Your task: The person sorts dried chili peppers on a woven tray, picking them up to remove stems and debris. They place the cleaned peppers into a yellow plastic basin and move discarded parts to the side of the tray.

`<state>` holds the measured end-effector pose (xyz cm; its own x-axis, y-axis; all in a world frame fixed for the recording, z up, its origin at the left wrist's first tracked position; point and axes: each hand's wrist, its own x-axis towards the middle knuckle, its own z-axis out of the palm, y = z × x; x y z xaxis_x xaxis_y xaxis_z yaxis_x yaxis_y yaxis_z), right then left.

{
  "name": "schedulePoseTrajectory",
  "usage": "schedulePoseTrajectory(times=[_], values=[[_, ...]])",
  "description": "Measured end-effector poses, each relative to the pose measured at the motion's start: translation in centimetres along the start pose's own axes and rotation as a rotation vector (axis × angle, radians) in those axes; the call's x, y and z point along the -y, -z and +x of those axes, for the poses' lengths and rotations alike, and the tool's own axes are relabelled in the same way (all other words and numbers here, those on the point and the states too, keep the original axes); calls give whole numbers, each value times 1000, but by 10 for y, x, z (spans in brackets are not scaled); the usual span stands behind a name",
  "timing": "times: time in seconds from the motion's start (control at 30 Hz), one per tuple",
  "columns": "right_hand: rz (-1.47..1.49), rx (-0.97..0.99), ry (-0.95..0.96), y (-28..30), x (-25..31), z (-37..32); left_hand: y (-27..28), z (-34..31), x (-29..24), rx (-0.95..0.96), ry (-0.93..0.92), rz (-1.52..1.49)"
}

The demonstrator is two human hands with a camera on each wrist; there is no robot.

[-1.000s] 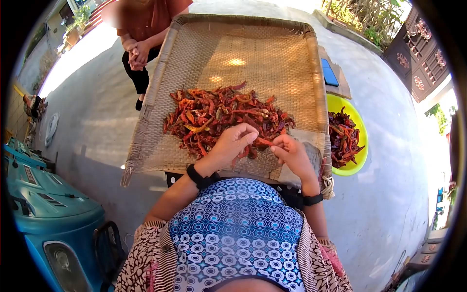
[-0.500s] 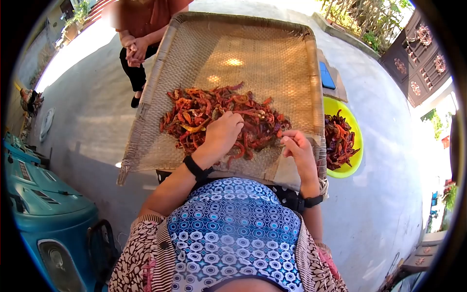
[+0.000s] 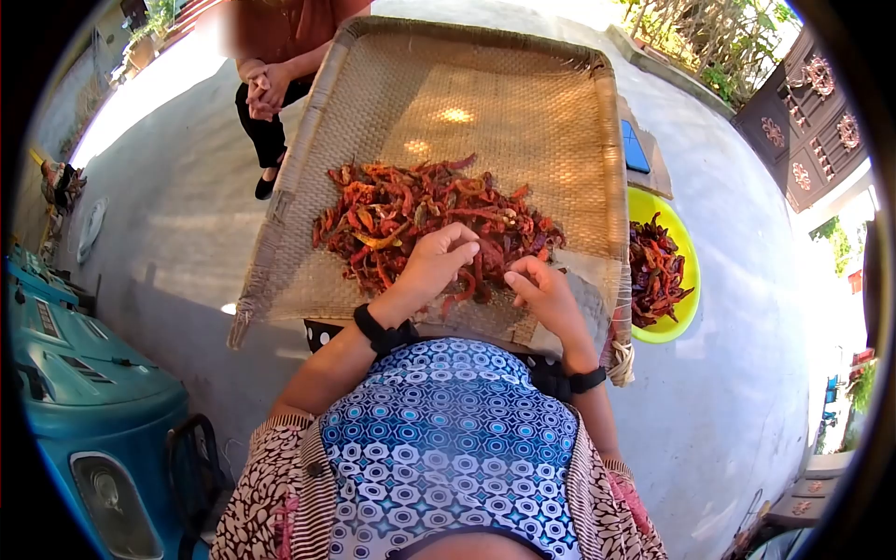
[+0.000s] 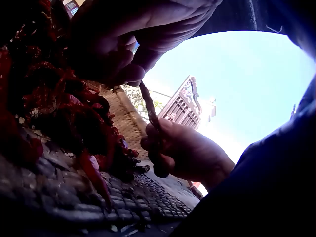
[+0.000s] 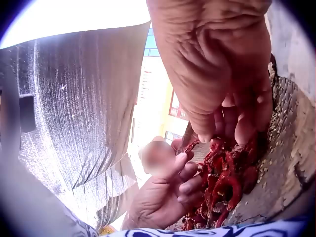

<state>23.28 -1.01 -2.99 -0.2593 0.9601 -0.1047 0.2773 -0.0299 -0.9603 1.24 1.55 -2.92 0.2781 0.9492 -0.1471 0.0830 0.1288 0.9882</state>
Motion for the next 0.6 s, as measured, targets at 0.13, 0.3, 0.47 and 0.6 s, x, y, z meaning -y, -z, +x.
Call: schedulePoseTrajectory(times=[0.13, 0.3, 0.47, 0.6], values=[[169, -194, -6, 32, -6, -2, -1, 3, 5, -216, -304, 518], [906, -537, 81, 66, -6, -3, -10, 2, -4, -119, -206, 948], [670, -328, -22, 54, -16, -11, -6, 6, 3, -131, -293, 1005], [357, -76, -63, 27, -6, -6, -10, -2, -8, -204, -384, 732]])
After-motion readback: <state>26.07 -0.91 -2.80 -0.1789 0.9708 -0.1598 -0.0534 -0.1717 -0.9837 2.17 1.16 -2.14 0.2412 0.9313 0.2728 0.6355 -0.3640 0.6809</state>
